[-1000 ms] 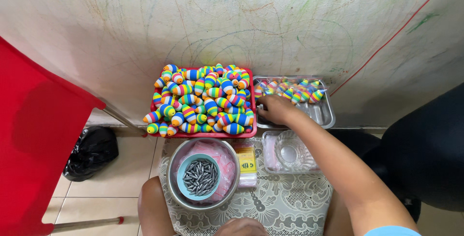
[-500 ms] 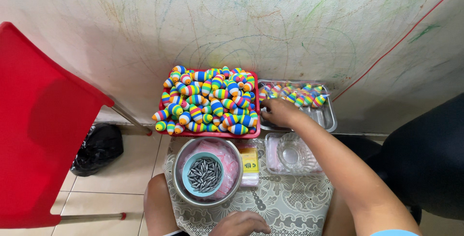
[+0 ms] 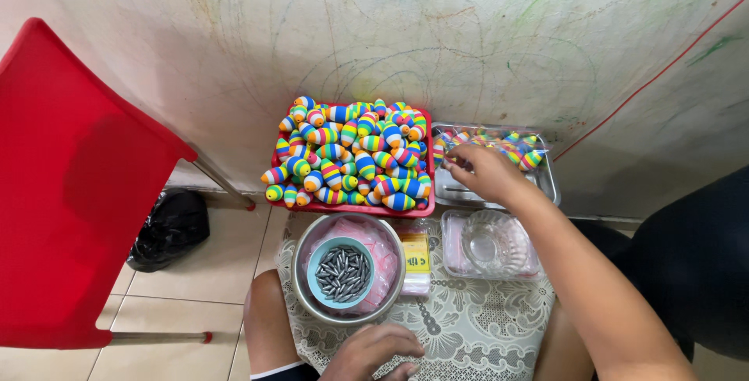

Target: The person assembles colorful fishing floats by inserting metal pins and small plastic components into striped plastic shells by hand.

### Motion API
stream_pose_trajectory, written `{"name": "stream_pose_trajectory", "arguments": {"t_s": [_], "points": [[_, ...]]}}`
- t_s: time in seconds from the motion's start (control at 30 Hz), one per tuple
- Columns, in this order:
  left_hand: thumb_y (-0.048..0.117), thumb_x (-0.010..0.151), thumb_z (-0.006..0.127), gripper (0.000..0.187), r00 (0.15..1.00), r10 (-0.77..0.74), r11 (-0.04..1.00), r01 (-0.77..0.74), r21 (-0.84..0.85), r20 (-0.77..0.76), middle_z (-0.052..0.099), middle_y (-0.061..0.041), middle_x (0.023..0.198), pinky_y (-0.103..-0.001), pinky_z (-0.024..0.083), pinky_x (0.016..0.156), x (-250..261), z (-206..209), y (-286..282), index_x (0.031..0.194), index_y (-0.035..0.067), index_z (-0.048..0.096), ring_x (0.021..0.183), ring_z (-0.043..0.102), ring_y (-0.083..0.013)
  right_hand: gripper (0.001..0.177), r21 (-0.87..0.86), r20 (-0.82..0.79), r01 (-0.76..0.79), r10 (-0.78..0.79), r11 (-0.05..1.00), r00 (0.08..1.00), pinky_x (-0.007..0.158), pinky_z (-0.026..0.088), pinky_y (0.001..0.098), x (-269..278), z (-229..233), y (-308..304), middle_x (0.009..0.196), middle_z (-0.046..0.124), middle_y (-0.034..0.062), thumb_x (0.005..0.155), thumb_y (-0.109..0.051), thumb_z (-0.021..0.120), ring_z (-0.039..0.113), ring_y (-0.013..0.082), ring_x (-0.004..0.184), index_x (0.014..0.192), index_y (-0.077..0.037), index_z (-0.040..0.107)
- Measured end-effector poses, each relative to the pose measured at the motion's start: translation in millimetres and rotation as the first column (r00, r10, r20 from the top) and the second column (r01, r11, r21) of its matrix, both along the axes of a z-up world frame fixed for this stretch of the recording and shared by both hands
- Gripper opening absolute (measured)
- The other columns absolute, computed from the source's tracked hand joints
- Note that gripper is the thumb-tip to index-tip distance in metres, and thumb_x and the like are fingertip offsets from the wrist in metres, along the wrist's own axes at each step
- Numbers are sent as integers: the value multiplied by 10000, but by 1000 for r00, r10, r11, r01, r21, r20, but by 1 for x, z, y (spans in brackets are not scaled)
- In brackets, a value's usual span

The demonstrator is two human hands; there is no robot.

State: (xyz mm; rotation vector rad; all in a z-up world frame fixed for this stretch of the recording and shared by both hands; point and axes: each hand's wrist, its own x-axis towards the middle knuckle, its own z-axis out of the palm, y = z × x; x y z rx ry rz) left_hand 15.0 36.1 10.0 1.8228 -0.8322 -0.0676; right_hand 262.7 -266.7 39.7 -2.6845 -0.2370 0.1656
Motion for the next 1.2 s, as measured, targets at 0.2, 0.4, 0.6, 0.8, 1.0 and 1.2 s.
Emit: {"name": "stream_pose_trajectory", "arguments": {"t_s": [0.2,0.4,0.6,0.8,1.0,1.2], "points": [[298,1031,635,202,992,110,993,-107,-44,57,734,-60,1130,-360,526,893,8,1,21,1143,148,710,1061,718,-209,234,101,264,-30,2,994,965,736,477,388,-5,30,12,923,729,6,959,-293,618,614,234,769,1116,-160,730],[253,1030,609,195,966,238,961,-219,-170,104,731,-100,1065,-353,568,886,14,4,42,1101,106,716,1002,742,-234,178,44,568,-338,255,940,782,820,483,423,-15,63,86,904,700,75,970,-237,692,626,286,844,1066,-88,710],[248,1009,626,176,929,354,921,-327,-214,104,756,-74,1048,-316,592,858,13,-7,59,1048,112,730,977,755,-210,194,43,566,-320,241,946,789,874,474,443,13,58,114,998,690,94,958,-199,670,622,308,979,1123,-101,700],[258,999,633,216,916,400,890,-378,-256,36,757,-91,1009,-311,591,857,9,-6,59,1019,83,759,943,753,-208,236,-9,498,-364,320,931,806,898,434,437,69,49,127,1067,695,75,969,-233,635,579,308,983,1169,-126,698],[280,1015,615,241,936,352,907,-339,-251,10,747,-97,1026,-328,590,859,15,-9,58,1049,80,745,962,752,-225,382,-112,361,-436,445,893,819,971,429,459,105,45,161,1247,691,104,894,-207,623,552,361,1148,1268,-131,629],[284,1027,605,264,947,320,915,-305,-264,13,745,-114,1026,-315,607,801,21,-13,58,1036,63,748,930,761,-221,434,-196,303,-421,463,885,833,958,428,518,122,34,184,1283,677,85,912,-300,614,568,385,1165,1324,-168,590]]}}
